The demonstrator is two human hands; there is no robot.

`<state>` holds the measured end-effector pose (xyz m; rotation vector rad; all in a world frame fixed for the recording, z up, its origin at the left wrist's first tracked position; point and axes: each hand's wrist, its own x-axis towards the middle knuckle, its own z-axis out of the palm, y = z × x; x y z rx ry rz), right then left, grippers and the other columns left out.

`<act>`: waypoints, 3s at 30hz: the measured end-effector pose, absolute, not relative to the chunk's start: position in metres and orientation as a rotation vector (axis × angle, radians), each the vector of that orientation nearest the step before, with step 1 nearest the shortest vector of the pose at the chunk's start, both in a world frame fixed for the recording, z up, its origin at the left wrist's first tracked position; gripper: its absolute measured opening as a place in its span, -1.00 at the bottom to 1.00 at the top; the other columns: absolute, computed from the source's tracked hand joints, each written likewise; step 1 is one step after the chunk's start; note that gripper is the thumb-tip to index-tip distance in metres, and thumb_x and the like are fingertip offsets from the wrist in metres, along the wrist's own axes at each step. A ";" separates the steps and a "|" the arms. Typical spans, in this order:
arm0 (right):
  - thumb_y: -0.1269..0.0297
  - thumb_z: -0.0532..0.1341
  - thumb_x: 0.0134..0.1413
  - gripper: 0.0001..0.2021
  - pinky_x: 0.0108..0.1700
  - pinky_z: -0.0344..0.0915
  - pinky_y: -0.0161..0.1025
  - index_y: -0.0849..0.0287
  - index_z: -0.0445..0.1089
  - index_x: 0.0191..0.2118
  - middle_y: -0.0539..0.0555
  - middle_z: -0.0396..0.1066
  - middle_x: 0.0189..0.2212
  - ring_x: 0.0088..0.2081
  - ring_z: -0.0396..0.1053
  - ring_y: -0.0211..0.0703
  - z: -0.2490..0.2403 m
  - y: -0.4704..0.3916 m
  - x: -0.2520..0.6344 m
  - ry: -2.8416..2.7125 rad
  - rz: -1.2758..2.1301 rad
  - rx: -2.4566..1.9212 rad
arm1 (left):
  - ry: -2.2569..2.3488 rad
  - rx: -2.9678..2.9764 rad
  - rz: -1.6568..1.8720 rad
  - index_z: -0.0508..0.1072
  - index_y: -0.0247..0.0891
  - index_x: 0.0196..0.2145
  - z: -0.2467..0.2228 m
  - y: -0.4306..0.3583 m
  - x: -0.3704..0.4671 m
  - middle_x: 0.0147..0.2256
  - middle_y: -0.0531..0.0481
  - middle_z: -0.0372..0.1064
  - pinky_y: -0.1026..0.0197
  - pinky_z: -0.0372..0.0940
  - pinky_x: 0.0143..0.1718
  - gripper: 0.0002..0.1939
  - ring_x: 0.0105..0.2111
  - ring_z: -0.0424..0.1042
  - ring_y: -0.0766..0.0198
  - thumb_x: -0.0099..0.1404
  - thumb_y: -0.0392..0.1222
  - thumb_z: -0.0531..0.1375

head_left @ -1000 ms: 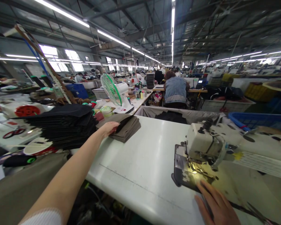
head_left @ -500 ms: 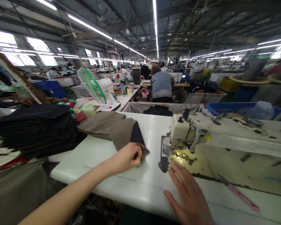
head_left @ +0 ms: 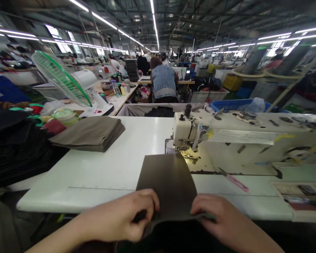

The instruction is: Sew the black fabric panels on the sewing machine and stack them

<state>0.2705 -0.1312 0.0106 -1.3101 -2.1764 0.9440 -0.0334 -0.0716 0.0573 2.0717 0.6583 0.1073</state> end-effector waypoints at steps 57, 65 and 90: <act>0.27 0.13 0.22 -0.77 -0.08 0.39 -0.13 0.17 0.54 -0.23 0.14 0.56 -0.28 -0.21 0.50 -0.04 -0.041 -0.056 0.234 -1.558 0.526 -1.700 | 1.781 1.970 0.316 0.34 -0.18 -0.36 0.001 -0.001 -0.008 -0.46 -0.03 0.44 0.16 0.18 -0.36 -0.70 -0.41 0.44 0.08 0.36 0.09 0.06; 0.14 0.09 0.12 -0.69 -0.12 0.41 -0.11 0.14 0.56 -0.26 0.15 0.57 -0.32 -0.29 0.50 -0.02 -0.054 -0.056 0.240 -1.556 0.497 -1.685 | 1.851 1.889 0.414 0.28 -0.19 -0.52 -0.005 0.007 -0.017 -0.56 0.09 0.32 0.24 0.09 -0.41 -0.76 -0.48 0.33 0.25 0.33 -0.22 0.14; 0.13 0.09 0.13 -0.69 -0.16 0.43 -0.09 0.10 0.56 -0.24 0.12 0.58 -0.32 -0.31 0.51 -0.02 -0.061 -0.058 0.243 -1.585 0.445 -1.711 | 1.836 1.949 0.358 0.34 -0.22 -0.49 -0.005 0.005 -0.018 -0.55 0.09 0.33 0.26 0.12 -0.43 -0.80 -0.50 0.34 0.27 0.32 -0.27 0.16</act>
